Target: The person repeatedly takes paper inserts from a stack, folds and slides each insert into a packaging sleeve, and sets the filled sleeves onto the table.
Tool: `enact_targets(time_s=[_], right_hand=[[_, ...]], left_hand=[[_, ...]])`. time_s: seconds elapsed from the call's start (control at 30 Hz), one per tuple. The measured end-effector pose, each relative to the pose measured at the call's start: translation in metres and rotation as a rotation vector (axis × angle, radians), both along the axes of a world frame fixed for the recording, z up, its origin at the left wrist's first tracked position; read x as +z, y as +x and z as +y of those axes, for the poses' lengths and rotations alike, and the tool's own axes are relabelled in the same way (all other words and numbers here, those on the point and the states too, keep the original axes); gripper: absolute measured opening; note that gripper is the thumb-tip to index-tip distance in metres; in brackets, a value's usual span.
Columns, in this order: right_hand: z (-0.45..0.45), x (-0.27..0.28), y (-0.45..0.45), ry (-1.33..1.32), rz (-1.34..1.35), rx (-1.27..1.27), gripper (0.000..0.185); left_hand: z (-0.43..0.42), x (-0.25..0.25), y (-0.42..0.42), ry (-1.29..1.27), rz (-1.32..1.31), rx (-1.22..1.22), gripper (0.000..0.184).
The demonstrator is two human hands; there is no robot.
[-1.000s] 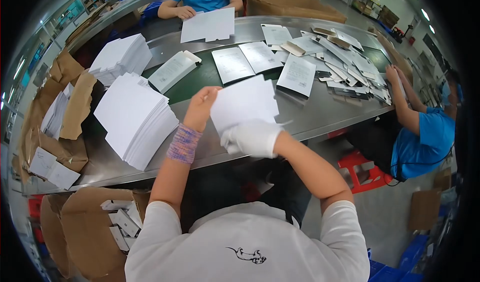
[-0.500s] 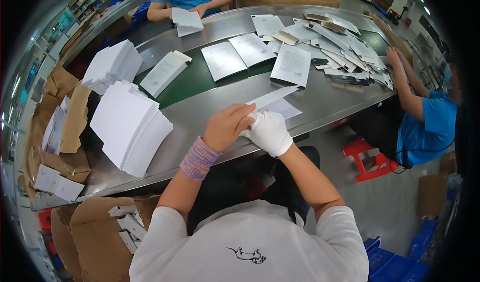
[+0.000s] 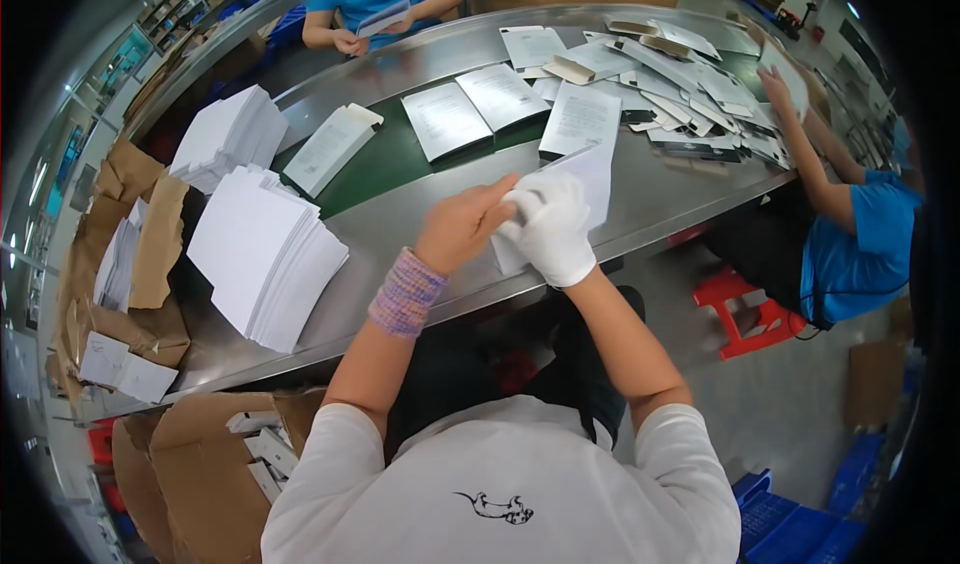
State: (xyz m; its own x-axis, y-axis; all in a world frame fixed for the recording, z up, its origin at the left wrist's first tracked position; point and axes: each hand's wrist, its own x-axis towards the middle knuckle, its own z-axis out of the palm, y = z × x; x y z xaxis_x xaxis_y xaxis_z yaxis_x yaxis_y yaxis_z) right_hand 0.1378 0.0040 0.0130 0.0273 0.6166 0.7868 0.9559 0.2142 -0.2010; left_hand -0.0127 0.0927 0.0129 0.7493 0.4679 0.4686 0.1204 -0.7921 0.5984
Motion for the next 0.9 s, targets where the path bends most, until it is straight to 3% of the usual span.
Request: enact_targets(time_s=[0.07, 0.1, 0.13, 0.2, 0.27, 0.37, 0.57, 0.67, 0.7, 0.77, 0.87, 0.9], right_hand=[[-0.002, -0.007, 0.003, 0.107, 0.158, -0.204, 0.061], [-0.01, -0.003, 0.008, 0.008, 0.298, -0.25, 0.083], [-0.013, -0.007, 0.018, 0.067, 0.221, -0.411, 0.084], [-0.018, -0.03, 0.044, 0.106, 0.393, -0.521, 0.087], [-0.02, -0.052, 0.07, 0.066, 0.884, -0.403, 0.088], [-0.026, -0.062, 0.087, -0.038, 1.18, -0.088, 0.081], [-0.036, -0.041, 0.085, -0.121, 1.257, 0.019, 0.064], [-0.054, -0.03, 0.108, -0.224, 1.363, 0.207, 0.052], [-0.065, -0.022, 0.105, -0.119, 1.673, 0.556, 0.048], [-0.065, -0.013, 0.093, -0.082, 1.431, 0.38, 0.046], [-0.069, -0.053, 0.107, -0.218, 1.174, 0.283, 0.04], [-0.068, -0.053, 0.109, -0.243, 1.187, 0.277, 0.038]], left_hand=[[-0.003, -0.007, 0.008, 0.081, 0.067, 0.023, 0.036], [-0.006, -0.009, 0.01, 0.078, 0.061, 0.033, 0.035], [-0.008, -0.009, 0.013, 0.08, 0.053, 0.039, 0.034], [-0.008, -0.009, 0.016, 0.095, 0.023, 0.03, 0.034], [-0.004, -0.012, 0.021, 0.122, -0.031, 0.0, 0.034], [0.005, -0.018, 0.026, -0.016, -0.06, -0.047, 0.033], [-0.007, -0.007, 0.028, 0.146, -0.025, -0.052, 0.029], [0.016, -0.021, 0.026, 0.245, -0.189, -0.077, 0.023], [0.018, -0.01, 0.026, -0.225, -0.247, -0.119, 0.023], [0.015, 0.008, 0.023, -1.178, -0.325, -0.189, 0.026], [-0.008, -0.015, 0.057, -1.176, -0.061, -0.166, 0.026], [-0.02, -0.016, 0.067, -1.302, -0.048, -0.228, 0.026]])
